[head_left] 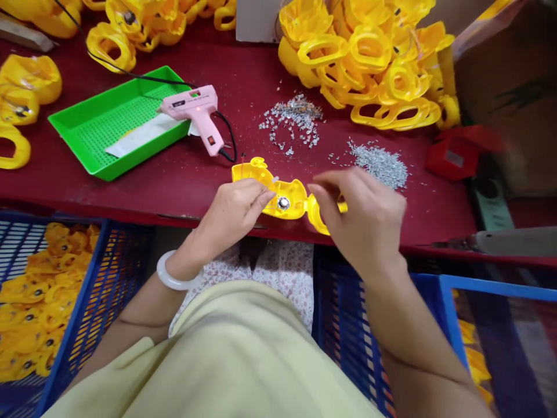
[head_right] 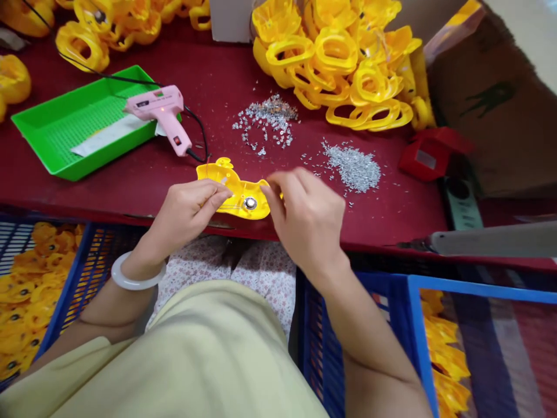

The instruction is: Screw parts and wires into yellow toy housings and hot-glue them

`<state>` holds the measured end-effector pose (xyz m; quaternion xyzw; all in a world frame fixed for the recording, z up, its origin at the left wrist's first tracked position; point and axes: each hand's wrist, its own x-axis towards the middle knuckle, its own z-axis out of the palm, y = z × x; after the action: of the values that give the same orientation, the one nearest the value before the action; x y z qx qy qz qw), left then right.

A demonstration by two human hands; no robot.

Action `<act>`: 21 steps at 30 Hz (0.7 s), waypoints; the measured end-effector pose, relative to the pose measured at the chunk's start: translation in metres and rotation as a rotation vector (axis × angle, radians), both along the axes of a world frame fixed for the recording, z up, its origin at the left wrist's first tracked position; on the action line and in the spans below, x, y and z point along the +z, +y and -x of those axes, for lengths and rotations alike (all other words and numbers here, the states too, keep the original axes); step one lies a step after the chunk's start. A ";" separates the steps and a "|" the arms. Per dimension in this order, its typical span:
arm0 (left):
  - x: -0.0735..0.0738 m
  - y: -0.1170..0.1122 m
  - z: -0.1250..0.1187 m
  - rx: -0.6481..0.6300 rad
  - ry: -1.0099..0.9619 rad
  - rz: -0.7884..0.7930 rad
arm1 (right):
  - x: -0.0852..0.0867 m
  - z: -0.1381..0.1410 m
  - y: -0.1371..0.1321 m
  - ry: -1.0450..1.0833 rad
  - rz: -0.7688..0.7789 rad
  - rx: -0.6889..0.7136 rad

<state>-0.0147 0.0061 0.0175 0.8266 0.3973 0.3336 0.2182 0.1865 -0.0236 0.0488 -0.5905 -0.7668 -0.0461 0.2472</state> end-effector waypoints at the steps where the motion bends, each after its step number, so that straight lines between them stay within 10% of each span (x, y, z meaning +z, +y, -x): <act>1: 0.001 0.001 0.001 0.002 0.003 0.012 | -0.002 0.003 -0.014 0.089 0.000 0.012; 12: -0.002 -0.001 -0.001 0.053 -0.009 0.025 | -0.058 0.063 -0.042 0.487 0.217 0.105; 21: -0.002 0.000 -0.002 0.075 0.026 0.052 | -0.063 0.073 -0.041 0.823 0.309 0.212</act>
<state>-0.0130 0.0057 0.0154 0.8095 0.4393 0.3201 0.2219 0.1135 -0.0648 -0.0138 -0.5078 -0.6588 0.3333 0.4439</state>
